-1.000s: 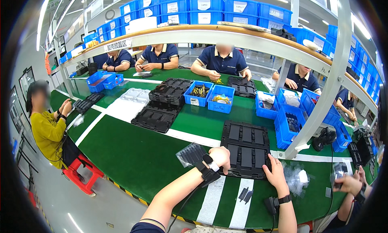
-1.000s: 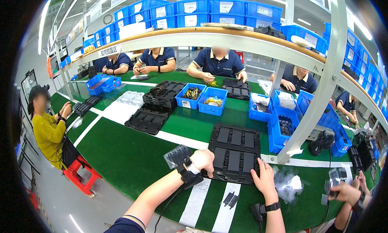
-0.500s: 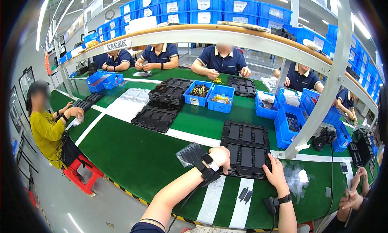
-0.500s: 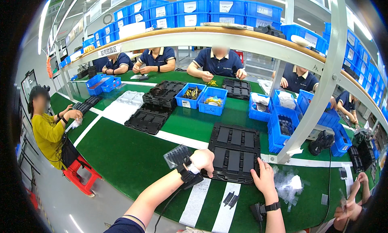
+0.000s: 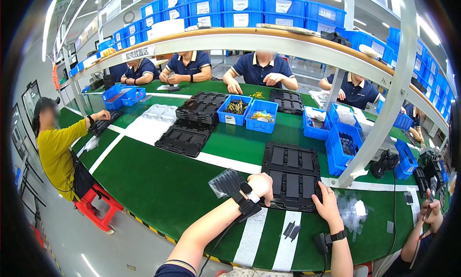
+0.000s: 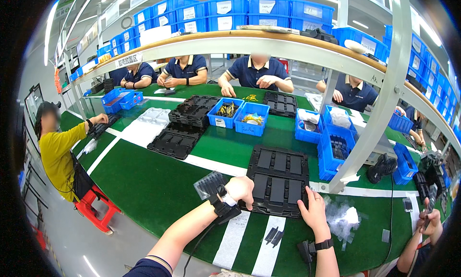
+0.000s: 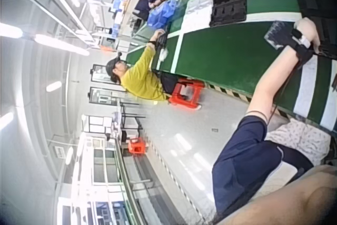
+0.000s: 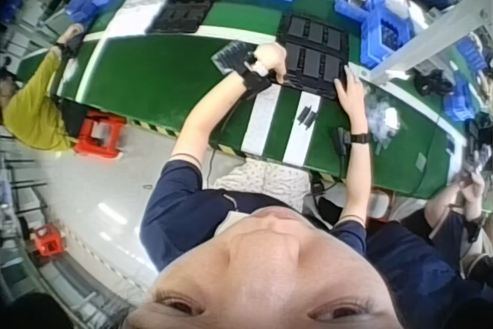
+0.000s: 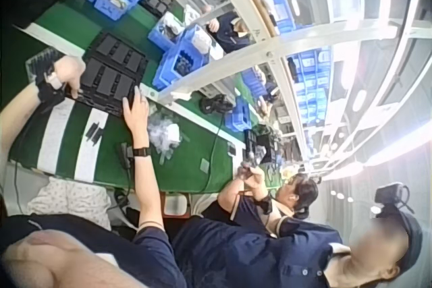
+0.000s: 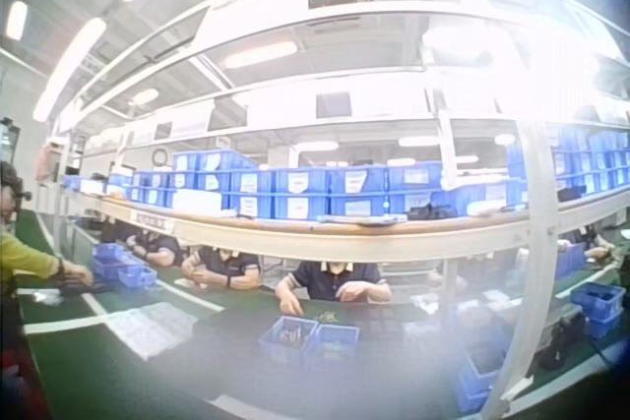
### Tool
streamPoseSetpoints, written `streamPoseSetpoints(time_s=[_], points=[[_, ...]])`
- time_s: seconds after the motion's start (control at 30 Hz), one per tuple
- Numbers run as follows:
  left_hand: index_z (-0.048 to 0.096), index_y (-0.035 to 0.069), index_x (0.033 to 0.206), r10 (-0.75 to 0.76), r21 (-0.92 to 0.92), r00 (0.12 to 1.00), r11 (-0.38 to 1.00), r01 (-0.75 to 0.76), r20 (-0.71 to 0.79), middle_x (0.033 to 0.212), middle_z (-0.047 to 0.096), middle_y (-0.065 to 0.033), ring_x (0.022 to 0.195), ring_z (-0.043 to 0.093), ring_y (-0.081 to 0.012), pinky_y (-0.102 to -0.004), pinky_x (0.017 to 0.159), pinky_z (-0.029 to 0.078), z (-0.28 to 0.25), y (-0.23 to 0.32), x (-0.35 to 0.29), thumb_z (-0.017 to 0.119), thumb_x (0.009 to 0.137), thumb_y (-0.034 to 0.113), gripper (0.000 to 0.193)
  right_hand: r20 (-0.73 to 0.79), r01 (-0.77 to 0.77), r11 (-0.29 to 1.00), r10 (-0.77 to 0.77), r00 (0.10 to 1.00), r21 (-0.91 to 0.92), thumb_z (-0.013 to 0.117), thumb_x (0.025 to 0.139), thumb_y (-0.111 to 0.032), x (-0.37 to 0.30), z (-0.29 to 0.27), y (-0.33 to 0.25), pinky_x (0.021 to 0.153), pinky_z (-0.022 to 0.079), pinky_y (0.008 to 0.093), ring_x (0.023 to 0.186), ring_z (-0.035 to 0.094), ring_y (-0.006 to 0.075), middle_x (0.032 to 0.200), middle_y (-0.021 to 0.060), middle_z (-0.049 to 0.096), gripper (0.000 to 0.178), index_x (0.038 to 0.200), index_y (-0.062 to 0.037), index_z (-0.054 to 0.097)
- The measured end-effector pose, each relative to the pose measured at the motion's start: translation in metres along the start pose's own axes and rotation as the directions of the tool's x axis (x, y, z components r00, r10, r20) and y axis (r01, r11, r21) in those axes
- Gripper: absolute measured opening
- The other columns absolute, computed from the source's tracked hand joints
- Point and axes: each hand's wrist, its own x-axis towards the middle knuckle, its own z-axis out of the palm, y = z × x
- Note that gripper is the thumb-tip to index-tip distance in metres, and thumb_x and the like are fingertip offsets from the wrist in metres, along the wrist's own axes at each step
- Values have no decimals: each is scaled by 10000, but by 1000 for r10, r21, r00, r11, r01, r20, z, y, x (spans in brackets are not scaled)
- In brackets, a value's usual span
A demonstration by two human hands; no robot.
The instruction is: The recorder is assembling small electronic components on a factory production line.
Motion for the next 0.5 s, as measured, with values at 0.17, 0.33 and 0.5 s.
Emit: streamPoseSetpoints(time_s=[0.17, 0.33, 0.5], points=[[660, -3, 747, 7, -19, 1000, 1000, -8, -14, 773, 644, -146, 766, 633, -267, -331, 678, 503, 0, 1, -3, 778, 504, 340, 436, -4, -2, 1000, 2, 1000, -2, 577, 783, -255, -2, 0, 1, 951, 312, 417, 1112, 411, 350, 1177, 214, 460, 541, 1253, -55, 400], [651, -17, 742, 27, -17, 999, 999, -27, -40, 767, 635, -170, 764, 630, -286, -339, 680, 500, 0, 1, -7, 778, 484, 336, 455, -34, 20, 1000, -21, 999, -16, 571, 787, -266, -5, 0, 0, 944, 316, 421, 1101, 421, 360, 1169, 223, 465, 536, 1249, -51, 404], [633, -57, 714, 52, -40, 998, 998, -54, -41, 747, 621, -213, 743, 619, -315, -343, 673, 482, 1, -8, -4, 765, 462, 358, 503, -36, 37, 999, -38, 999, -21, 559, 791, -301, 1, 5, 2, 936, 328, 424, 1074, 441, 370, 1142, 219, 481, 530, 1239, -57, 416]])
